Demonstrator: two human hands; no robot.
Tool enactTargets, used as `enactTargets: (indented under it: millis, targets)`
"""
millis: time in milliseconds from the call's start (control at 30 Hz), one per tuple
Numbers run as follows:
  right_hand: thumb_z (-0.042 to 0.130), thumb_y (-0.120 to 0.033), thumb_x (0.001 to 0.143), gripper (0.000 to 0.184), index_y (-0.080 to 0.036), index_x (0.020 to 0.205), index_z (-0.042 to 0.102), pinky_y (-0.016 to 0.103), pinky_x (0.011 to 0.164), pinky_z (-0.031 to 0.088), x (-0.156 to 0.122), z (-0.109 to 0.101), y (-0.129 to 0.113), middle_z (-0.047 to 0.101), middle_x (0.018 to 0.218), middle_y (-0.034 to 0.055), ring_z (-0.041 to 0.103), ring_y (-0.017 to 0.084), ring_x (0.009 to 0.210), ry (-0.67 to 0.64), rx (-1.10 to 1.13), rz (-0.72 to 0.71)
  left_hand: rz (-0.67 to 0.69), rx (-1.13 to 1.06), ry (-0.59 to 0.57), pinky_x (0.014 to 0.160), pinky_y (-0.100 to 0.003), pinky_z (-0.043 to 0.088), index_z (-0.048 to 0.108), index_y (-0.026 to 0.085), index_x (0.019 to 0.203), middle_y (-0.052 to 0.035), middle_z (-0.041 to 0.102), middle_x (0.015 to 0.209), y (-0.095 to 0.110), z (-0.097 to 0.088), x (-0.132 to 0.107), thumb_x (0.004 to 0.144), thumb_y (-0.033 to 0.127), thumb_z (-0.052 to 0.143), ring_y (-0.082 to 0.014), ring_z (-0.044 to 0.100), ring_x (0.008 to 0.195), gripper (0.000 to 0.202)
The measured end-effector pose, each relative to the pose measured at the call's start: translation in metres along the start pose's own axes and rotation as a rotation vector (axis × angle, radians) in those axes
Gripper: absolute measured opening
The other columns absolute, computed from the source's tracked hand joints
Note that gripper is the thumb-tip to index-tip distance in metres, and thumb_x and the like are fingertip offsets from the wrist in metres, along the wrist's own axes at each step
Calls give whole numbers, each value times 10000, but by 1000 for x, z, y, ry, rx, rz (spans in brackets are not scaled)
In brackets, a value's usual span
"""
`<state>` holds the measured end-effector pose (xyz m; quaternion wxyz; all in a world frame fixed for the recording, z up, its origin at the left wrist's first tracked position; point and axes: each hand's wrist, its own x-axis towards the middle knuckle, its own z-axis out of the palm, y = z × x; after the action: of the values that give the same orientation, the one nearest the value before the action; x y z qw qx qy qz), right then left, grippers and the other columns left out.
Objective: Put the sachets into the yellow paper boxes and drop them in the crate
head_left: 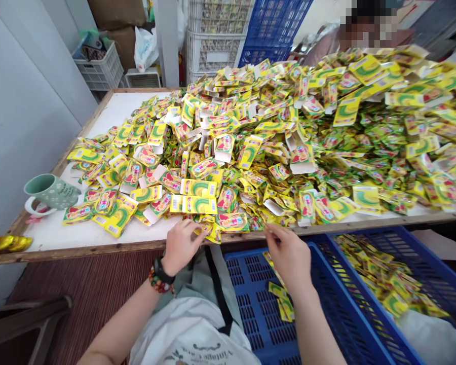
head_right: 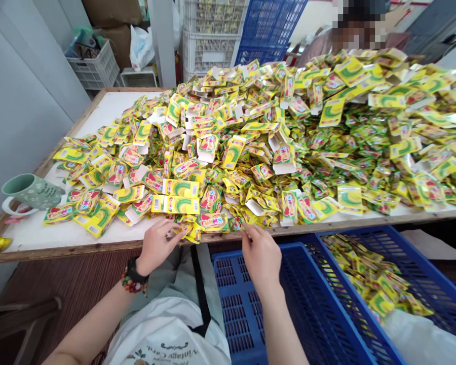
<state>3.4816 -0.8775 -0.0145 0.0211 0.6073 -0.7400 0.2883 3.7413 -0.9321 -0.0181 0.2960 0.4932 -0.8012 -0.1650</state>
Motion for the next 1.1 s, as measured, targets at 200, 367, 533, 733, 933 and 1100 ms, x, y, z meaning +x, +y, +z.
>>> enactTargets:
  millis: [200, 367, 533, 733, 933, 1100]
  targets:
    - [474, -81, 803, 470, -193, 1229, 641, 382, 862, 496, 70, 54, 5, 628, 1193, 122, 586, 265, 1069, -237, -2, -237, -99, 202, -80, 696, -346, 492, 628, 204, 993, -58, 608, 1042, 21, 13, 17, 822, 363, 685, -256, 601, 941, 240]
    - [466, -58, 758, 287, -178, 926, 666, 362, 908, 465, 94, 69, 10, 634, 1052, 89, 566, 226, 1045, -401, 248, -409, -144, 191, -59, 728, -340, 494, 557, 183, 1097, -74, 613, 1103, 13, 13, 16, 844, 296, 657, -249, 615, 953, 295]
    - [606, -313, 822, 157, -193, 920, 632, 360, 792, 485, 90, 50, 3, 692, 900, 63, 642, 222, 859, -50, 566, -47, -79, 162, -41, 742, -341, 480, 625, 189, 1083, -63, 684, 1014, -6, 18, 28, 872, 168, 579, -243, 624, 917, 217]
    - [722, -413, 740, 219, -203, 757, 663, 365, 819, 513, 51, 29, -60, 695, 1003, 72, 636, 223, 949, -380, 1095, 55, -186, -152, 266, 665, -300, 451, 604, 181, 822, -32, 655, 775, -6, 16, 43, 902, 248, 511, -175, 586, 714, 140]
    - [721, -447, 733, 255, -218, 752, 612, 376, 834, 521, 31, 48, -101, 713, 933, 60, 651, 223, 917, -267, 1247, 207, -335, -840, 232, 516, -197, 416, 480, 186, 762, 29, 552, 656, 13, 12, 36, 810, 353, 609, -98, 517, 576, 216]
    - [801, -403, 634, 291, -211, 796, 655, 288, 616, 530, 28, 46, -107, 691, 752, 10, 626, 161, 661, -283, 1315, 354, -450, -1036, 95, 557, -251, 525, 613, 157, 1021, -25, 656, 806, 17, 6, 27, 767, 468, 668, -149, 614, 676, 405]
